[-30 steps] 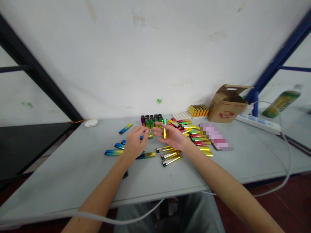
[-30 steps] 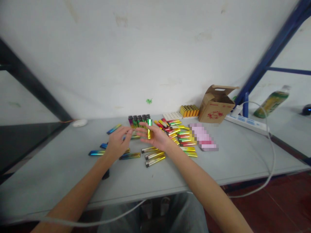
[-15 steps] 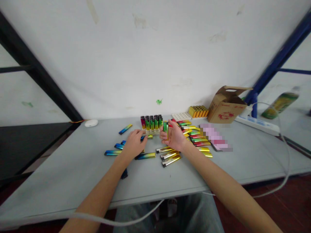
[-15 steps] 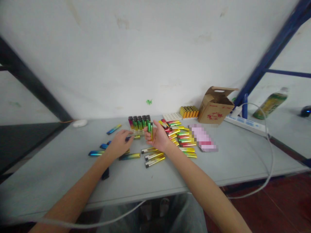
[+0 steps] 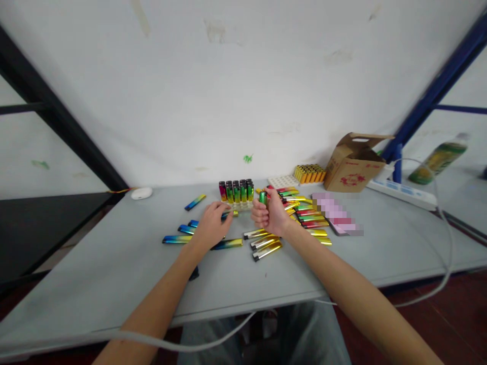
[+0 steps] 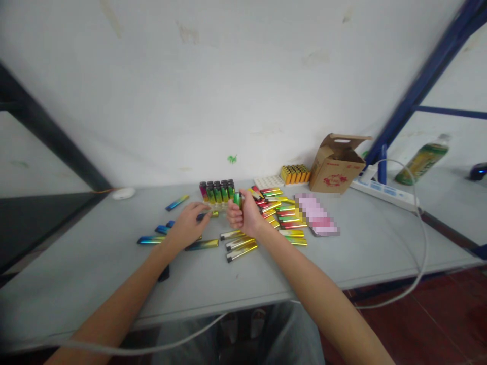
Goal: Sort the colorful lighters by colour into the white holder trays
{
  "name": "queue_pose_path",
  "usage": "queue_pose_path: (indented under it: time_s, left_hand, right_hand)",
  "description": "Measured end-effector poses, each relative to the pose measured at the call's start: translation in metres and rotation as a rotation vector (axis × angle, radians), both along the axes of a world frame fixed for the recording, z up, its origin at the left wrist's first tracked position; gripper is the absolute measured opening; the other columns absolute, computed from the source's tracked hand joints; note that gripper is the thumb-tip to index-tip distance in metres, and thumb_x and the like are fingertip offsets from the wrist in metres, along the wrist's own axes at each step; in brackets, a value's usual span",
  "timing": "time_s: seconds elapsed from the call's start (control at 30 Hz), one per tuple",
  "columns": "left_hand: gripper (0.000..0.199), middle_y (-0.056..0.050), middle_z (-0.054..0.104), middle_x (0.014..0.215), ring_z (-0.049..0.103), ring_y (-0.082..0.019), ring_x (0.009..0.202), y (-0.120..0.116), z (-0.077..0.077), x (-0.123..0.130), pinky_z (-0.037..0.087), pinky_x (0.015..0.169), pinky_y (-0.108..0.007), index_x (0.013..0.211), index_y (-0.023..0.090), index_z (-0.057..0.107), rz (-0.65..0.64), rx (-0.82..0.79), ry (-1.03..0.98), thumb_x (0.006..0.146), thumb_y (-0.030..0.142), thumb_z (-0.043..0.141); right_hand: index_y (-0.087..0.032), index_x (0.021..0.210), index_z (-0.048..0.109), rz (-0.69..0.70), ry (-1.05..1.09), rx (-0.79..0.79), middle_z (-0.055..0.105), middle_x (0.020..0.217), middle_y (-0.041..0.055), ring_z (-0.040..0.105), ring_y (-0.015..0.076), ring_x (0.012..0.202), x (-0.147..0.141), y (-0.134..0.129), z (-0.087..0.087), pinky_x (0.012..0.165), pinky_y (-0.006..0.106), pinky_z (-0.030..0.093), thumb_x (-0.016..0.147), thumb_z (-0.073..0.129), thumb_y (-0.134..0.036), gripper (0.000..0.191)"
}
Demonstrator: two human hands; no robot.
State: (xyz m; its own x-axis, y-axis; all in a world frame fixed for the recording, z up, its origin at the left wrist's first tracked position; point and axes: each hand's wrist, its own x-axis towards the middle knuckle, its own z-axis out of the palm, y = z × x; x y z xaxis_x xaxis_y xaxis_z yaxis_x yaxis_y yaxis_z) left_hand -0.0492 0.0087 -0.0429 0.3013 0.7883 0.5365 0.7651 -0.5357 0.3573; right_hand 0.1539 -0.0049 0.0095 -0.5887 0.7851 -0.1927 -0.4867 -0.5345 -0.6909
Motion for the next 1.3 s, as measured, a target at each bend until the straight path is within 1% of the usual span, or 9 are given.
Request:
queue_pose_path:
  time_s: [0.1,0.23,0.47,0.73,0.9,1.13,1.2,1.3]
  left_hand:
    - [0.017,-0.01,0.064,0.097,0.059,-0.024,0.097,-0.001,0.001,0.001,0.047,0.094,-0.043,0.093,0.018,0.063,-0.019,0.008,-0.006,0.088,0.026,0.049]
    - [0.017,-0.01,0.065,0.097,0.059,-0.024,0.097,-0.001,0.001,0.001,0.047,0.093,-0.043,0.093,0.018,0.063,-0.026,0.015,-0.005,0.089,0.027,0.049]
    - [0.019,-0.01,0.065,0.098,0.059,-0.024,0.097,0.0,0.002,0.0,0.047,0.094,-0.042,0.094,0.017,0.064,-0.029,-0.004,-0.005,0.089,0.028,0.049]
    - [0.018,-0.01,0.065,0.098,0.058,-0.023,0.098,0.0,0.0,-0.001,0.047,0.094,-0.043,0.095,0.018,0.063,-0.03,0.015,0.012,0.089,0.027,0.049]
    - [0.017,-0.009,0.065,0.097,0.059,-0.024,0.097,0.001,-0.001,-0.001,0.047,0.093,-0.042,0.093,0.018,0.063,-0.027,0.01,0.013,0.089,0.027,0.049]
    - [0.016,-0.01,0.065,0.097,0.059,-0.024,0.096,0.001,-0.001,0.0,0.047,0.093,-0.041,0.091,0.018,0.063,-0.022,-0.008,0.005,0.089,0.027,0.05]
    - [0.016,-0.009,0.065,0.096,0.059,-0.024,0.096,0.001,-0.001,0.0,0.047,0.093,-0.042,0.09,0.018,0.063,-0.021,-0.011,0.009,0.089,0.027,0.05]
    - [0.016,-0.009,0.065,0.095,0.059,-0.024,0.096,0.001,-0.001,0.0,0.047,0.093,-0.041,0.089,0.018,0.063,-0.022,-0.011,0.011,0.089,0.027,0.05]
  right_hand:
    - [-0.022,0.054,0.026,-0.006,-0.024,0.024,0.016,0.043,-0.0092,0.006,0.0077,0.04,-0.003,-0.002,0.002,0.034,0.018,0.01,0.089,0.022,-0.053,0.046]
    - [-0.022,0.055,0.027,-0.028,-0.038,0.04,0.015,0.044,-0.0096,0.006,0.0074,0.04,-0.008,-0.002,0.0,0.034,0.018,0.009,0.089,0.025,-0.049,0.043]
    - [-0.022,0.055,0.029,-0.064,-0.105,0.013,0.015,0.045,-0.0092,0.005,0.0078,0.041,-0.014,-0.005,0.0,0.035,0.019,0.007,0.092,0.019,-0.045,0.044]
    - [-0.022,0.055,0.028,-0.06,-0.106,0.028,0.016,0.045,-0.0089,0.004,0.0079,0.043,-0.013,-0.006,0.0,0.035,0.017,0.008,0.092,0.02,-0.045,0.045]
    - [-0.022,0.054,0.03,-0.005,-0.102,0.071,0.016,0.045,-0.0089,0.006,0.0071,0.041,-0.012,-0.005,-0.004,0.035,0.017,0.01,0.091,0.02,-0.052,0.049]
    - [-0.021,0.054,0.031,-0.029,-0.108,0.08,0.017,0.047,-0.0091,0.006,0.007,0.042,-0.012,-0.006,-0.007,0.035,0.017,0.01,0.091,0.021,-0.056,0.051]
    - [-0.021,0.054,0.031,-0.041,-0.116,0.074,0.017,0.046,-0.009,0.006,0.0069,0.042,-0.012,-0.006,-0.006,0.035,0.017,0.01,0.091,0.022,-0.055,0.051]
    - [-0.022,0.053,0.029,-0.06,-0.131,0.062,0.016,0.045,-0.0088,0.006,0.0072,0.041,-0.013,-0.005,-0.004,0.035,0.017,0.009,0.092,0.02,-0.049,0.049]
